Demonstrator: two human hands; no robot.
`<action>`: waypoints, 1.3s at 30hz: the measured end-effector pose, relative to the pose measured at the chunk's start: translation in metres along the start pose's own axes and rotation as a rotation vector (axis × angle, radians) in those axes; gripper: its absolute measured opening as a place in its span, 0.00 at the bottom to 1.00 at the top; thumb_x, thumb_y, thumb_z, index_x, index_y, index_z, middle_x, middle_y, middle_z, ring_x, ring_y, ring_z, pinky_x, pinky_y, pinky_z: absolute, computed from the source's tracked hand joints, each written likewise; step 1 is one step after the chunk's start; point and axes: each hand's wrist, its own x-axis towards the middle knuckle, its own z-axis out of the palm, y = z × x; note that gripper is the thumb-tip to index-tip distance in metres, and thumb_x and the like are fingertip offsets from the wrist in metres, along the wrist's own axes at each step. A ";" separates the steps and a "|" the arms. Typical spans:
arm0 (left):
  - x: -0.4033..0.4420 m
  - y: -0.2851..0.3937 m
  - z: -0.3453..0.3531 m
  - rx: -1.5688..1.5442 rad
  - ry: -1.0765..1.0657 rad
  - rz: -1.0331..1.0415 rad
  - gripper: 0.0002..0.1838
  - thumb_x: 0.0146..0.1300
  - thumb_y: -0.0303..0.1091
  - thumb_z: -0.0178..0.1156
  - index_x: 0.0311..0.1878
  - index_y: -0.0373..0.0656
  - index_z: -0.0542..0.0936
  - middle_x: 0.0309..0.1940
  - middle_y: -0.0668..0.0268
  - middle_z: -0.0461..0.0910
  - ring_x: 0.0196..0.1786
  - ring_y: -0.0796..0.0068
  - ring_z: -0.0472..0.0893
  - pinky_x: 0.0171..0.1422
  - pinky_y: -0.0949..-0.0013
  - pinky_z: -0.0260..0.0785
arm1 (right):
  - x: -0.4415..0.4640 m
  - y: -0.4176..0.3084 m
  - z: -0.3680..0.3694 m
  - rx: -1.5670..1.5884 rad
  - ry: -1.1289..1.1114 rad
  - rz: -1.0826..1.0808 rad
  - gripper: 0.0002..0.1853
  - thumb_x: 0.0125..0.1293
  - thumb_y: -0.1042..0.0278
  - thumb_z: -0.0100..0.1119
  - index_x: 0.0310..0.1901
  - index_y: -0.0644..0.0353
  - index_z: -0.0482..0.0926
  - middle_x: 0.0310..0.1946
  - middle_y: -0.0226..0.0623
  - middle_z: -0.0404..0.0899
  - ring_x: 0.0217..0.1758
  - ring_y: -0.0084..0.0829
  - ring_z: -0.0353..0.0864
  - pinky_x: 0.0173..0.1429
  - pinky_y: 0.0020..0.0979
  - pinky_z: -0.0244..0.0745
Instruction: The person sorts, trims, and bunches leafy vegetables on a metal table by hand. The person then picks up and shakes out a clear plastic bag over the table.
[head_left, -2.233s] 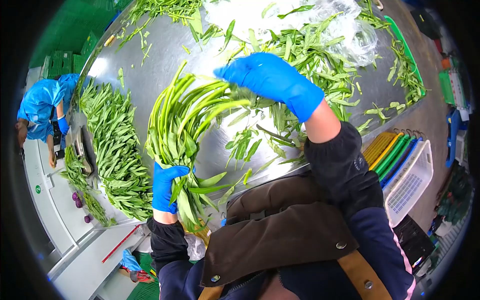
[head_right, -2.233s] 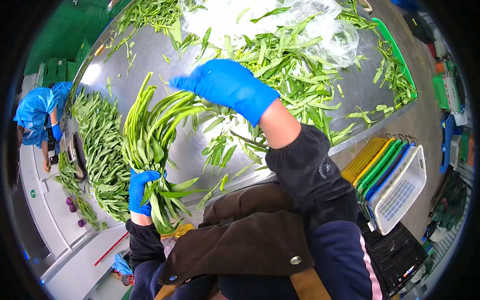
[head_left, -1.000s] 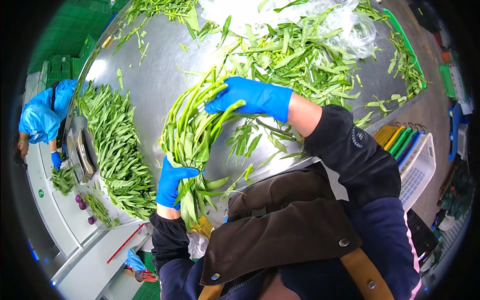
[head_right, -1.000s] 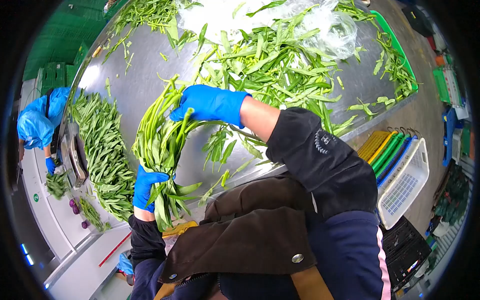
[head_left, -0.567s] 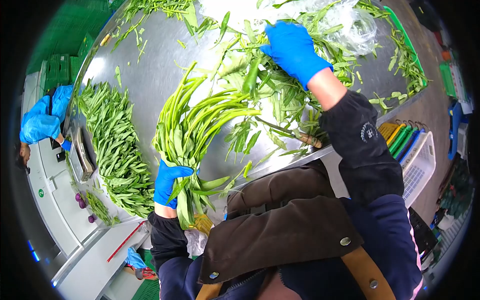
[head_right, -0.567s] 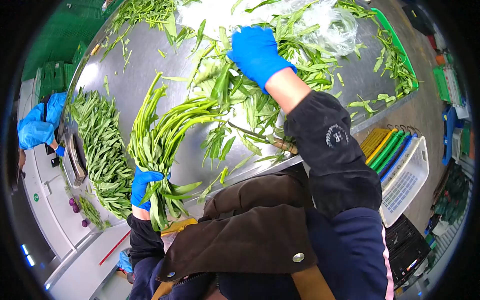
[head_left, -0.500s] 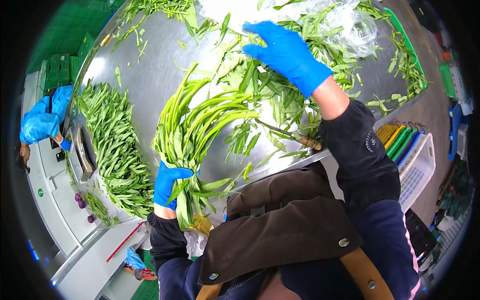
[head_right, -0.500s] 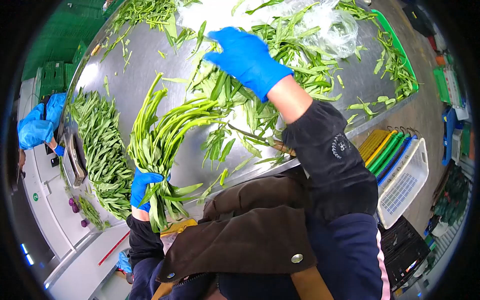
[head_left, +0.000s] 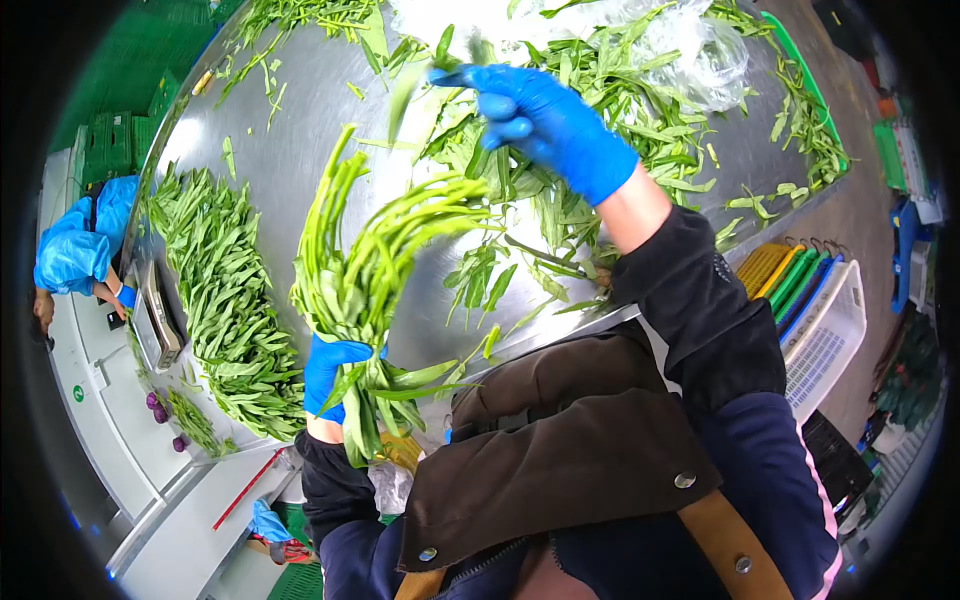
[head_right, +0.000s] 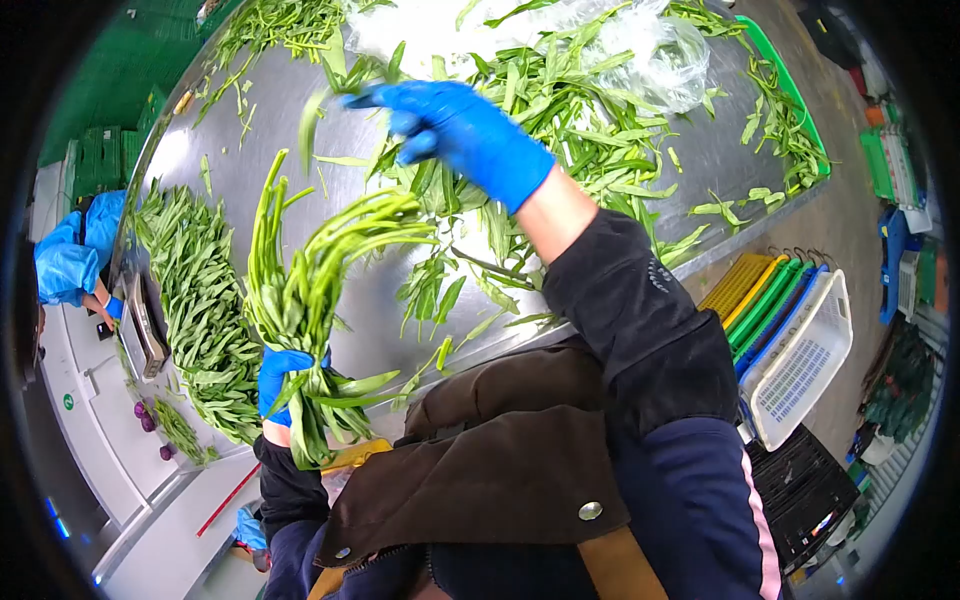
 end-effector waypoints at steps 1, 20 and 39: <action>-0.002 0.000 0.006 -0.089 -0.009 0.046 0.38 0.40 0.18 0.55 0.64 0.34 0.66 0.44 0.51 0.78 0.34 0.61 0.80 0.38 0.65 0.75 | 0.007 0.005 -0.020 -0.167 0.012 0.073 0.27 0.61 0.49 0.62 0.55 0.62 0.78 0.48 0.45 0.81 0.49 0.31 0.82 0.50 0.31 0.78; -0.006 0.009 0.038 -0.220 -0.155 0.067 0.35 0.40 0.29 0.55 0.58 0.32 0.68 0.43 0.53 0.74 0.26 0.69 0.67 0.30 0.70 0.62 | -0.029 0.031 0.037 -0.289 0.423 -0.038 0.16 0.67 0.60 0.57 0.38 0.67 0.82 0.27 0.39 0.84 0.21 0.26 0.81 0.28 0.24 0.75; -0.060 0.009 -0.024 -0.399 -0.087 0.259 0.34 0.44 0.32 0.55 0.59 0.31 0.69 0.46 0.55 0.76 0.30 0.70 0.71 0.37 0.70 0.65 | -0.013 0.206 0.072 -1.172 -0.662 -0.618 0.07 0.54 0.65 0.57 0.34 0.52 0.81 0.55 0.36 0.77 0.56 0.39 0.74 0.60 0.37 0.68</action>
